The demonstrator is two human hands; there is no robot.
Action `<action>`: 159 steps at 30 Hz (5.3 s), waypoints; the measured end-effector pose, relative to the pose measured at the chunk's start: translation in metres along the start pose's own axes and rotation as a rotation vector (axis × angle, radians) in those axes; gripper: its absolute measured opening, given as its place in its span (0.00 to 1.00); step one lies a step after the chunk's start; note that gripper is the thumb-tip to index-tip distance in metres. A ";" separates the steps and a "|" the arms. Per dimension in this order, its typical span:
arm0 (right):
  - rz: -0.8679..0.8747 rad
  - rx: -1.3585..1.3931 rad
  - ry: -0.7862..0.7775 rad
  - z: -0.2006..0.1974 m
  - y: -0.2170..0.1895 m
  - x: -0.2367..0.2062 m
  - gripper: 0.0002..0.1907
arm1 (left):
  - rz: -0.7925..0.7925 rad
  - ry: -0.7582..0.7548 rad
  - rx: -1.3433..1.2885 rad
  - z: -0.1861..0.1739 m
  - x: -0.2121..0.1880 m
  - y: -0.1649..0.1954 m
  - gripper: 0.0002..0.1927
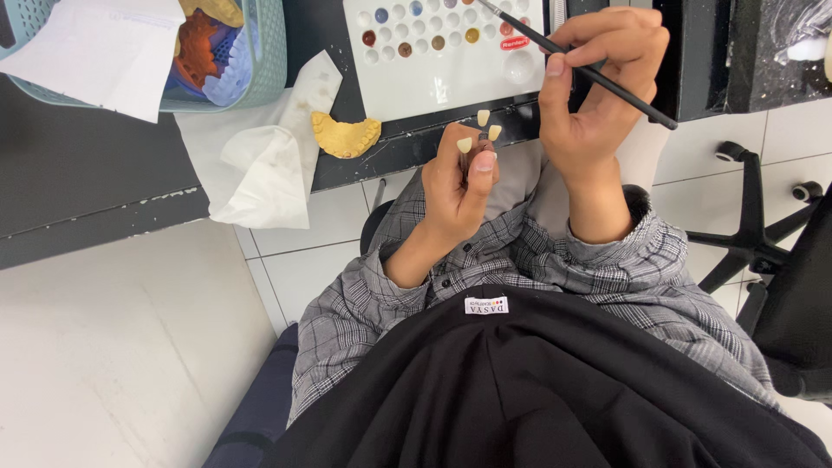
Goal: The person holds small dental crown prosthetic teeth in one hand and uses a fine brush to apply stain from a palette of color wells onto the crowns. They dip the brush into different palette wells, rotate the crowns to reach various surfaces, and work on multiple crowns one at a time over a laboratory bench.
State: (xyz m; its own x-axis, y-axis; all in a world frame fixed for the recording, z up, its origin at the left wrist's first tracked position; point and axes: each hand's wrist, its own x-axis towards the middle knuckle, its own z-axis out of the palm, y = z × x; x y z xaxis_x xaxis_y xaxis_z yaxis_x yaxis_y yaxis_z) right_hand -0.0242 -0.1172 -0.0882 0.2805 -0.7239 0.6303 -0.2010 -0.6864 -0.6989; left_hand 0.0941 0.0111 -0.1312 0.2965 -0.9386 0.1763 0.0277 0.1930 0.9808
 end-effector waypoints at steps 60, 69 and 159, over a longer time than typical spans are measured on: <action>-0.158 0.250 0.048 -0.017 -0.059 -0.087 0.14 | -0.009 0.049 -0.011 0.004 0.002 0.009 0.09; -0.151 0.282 0.041 -0.019 -0.055 -0.087 0.12 | 0.001 0.073 0.035 0.006 0.001 0.007 0.08; -0.018 0.105 -0.380 0.105 -0.143 0.015 0.14 | -0.018 0.062 0.074 -0.002 0.004 0.013 0.11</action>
State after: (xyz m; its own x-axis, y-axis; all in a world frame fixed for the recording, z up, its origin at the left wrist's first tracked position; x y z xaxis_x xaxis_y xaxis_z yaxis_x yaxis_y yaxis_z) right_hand 0.1076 -0.0220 -0.0143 0.6142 -0.6213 0.4866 -0.1011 -0.6735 -0.7323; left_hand 0.0977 0.0101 -0.1182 0.3550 -0.9218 0.1556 -0.0361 0.1528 0.9876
